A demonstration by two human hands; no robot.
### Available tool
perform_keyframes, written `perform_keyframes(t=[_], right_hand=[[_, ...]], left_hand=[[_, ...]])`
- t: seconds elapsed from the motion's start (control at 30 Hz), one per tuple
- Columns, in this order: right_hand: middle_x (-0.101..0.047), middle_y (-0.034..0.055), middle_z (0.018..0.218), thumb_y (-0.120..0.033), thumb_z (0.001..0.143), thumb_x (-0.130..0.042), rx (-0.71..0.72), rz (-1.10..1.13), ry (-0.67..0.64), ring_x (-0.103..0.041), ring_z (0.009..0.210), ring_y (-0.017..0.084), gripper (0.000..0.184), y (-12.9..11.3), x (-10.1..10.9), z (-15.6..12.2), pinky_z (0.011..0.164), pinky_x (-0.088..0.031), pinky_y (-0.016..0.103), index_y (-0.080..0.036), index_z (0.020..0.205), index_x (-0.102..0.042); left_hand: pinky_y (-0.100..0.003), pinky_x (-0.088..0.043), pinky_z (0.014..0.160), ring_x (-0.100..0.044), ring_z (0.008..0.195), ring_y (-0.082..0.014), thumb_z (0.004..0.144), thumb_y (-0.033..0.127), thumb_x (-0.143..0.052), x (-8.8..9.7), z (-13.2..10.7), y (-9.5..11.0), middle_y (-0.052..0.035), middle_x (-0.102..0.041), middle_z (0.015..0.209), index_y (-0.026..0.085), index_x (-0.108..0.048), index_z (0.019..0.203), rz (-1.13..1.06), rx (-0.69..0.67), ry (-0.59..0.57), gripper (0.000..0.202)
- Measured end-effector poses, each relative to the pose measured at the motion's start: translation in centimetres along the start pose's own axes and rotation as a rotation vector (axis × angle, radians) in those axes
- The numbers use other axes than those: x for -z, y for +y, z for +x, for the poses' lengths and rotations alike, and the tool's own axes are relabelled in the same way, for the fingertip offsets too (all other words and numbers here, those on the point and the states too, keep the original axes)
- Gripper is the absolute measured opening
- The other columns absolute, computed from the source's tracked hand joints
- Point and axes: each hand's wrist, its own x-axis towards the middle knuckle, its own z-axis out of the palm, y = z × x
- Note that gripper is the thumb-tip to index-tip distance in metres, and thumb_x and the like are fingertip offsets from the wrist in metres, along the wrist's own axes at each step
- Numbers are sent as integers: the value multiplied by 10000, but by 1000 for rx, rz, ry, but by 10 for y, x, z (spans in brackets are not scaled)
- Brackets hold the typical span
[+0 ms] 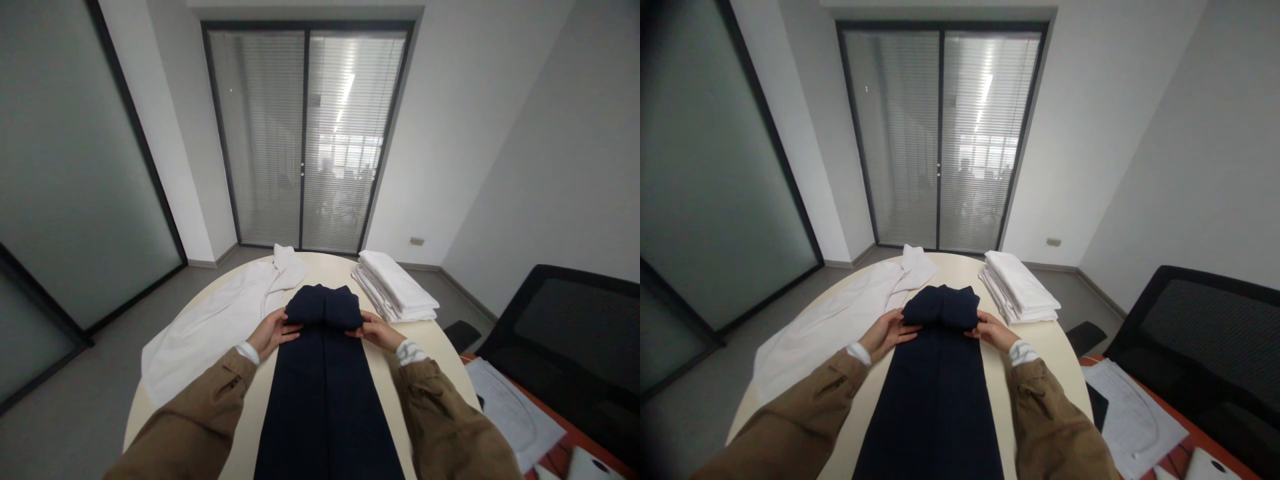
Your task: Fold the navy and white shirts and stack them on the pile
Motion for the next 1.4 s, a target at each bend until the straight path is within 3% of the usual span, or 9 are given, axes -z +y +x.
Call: perform_keyframes(t=[0.13, 0.27, 0.5, 0.7, 0.9, 1.0, 1.13, 1.27, 1.4], right_hand=[[-712, 52, 1005, -345, 692, -754, -26, 64, 55, -647, 987, 206, 364, 8, -2, -7, 968, -496, 399, -213, 1026, -703], [-665, 50, 1242, -492, 787, -718, -42, 36, 219, -628, 1118, 233, 458, 16, -4, -2, 953, -522, 429, -294, 1193, -640], [-713, 70, 1166, -506, 760, -745, 204, -211, 143, -604, 1164, 262, 451, 19, -4, 10, 1124, -362, 471, -212, 1101, -719], [-708, 89, 1153, -526, 708, -771, 312, -398, 203, -583, 1158, 287, 441, 12, -5, 16, 1119, -346, 472, -182, 984, -769], [-681, 74, 1093, -448, 767, -728, 327, -597, 132, -594, 1056, 267, 281, 16, 5, 8, 1033, -411, 442, -200, 894, -771], [-601, 101, 1162, -418, 731, -744, 350, -824, 260, -529, 1096, 286, 276, 20, 13, 7, 1052, -374, 468, -204, 902, -764], [-508, 143, 1178, -406, 655, -796, 376, -1091, 495, -451, 1113, 337, 344, 20, 17, 7, 1033, -358, 524, -192, 920, -744], [-560, 127, 1160, -418, 705, -754, 463, -1017, 414, -463, 1145, 330, 471, 14, 11, 4, 1054, -347, 521, -203, 1117, -675], [-572, 105, 1280, -465, 741, -747, 505, -775, 373, -467, 1241, 299, 570, 7, -2, -3, 1115, -311, 466, -225, 1238, -606]], left_hand=[[-313, -555, 759, -717, 899, -232, 863, 416, -574, -2, -11, -6, -86, -695, 1111, 196, -587, 1069, 79, 62, 61, 301], [-283, -527, 827, -702, 947, -200, 817, 373, -695, -5, -15, -11, -80, -690, 1181, 211, -614, 1109, 222, 13, 73, 344], [-354, -497, 908, -657, 1033, -251, 727, 388, -750, 1, 7, -18, -94, -719, 1084, 175, -670, 1033, 345, -249, -13, 381], [-418, -425, 1029, -599, 1133, -297, 729, 334, -731, 9, 26, -21, -107, -697, 1110, 167, -693, 980, 537, -443, 70, 304], [-443, -203, 1192, -271, 1436, -308, 697, 231, -783, 2, -5, -16, -51, -298, 1576, 219, -682, 865, 762, -650, 148, 196], [-446, -194, 1197, -378, 1368, -300, 700, 260, -796, -9, -16, -12, -86, -480, 1447, 232, -659, 976, 776, -656, 68, 309], [-431, -359, 1097, -586, 1105, -288, 763, 326, -748, -11, -12, -16, -84, -673, 1088, 218, -646, 1016, 743, -523, 31, 294], [-409, -411, 1041, -617, 1018, -258, 779, 297, -718, -5, -3, -20, -56, -681, 959, 209, -616, 889, 701, -537, 57, 174], [-410, -436, 1012, -636, 1020, -258, 747, 306, -760, -8, -4, -18, -73, -694, 981, 199, -570, 900, 603, -493, 53, 266]])
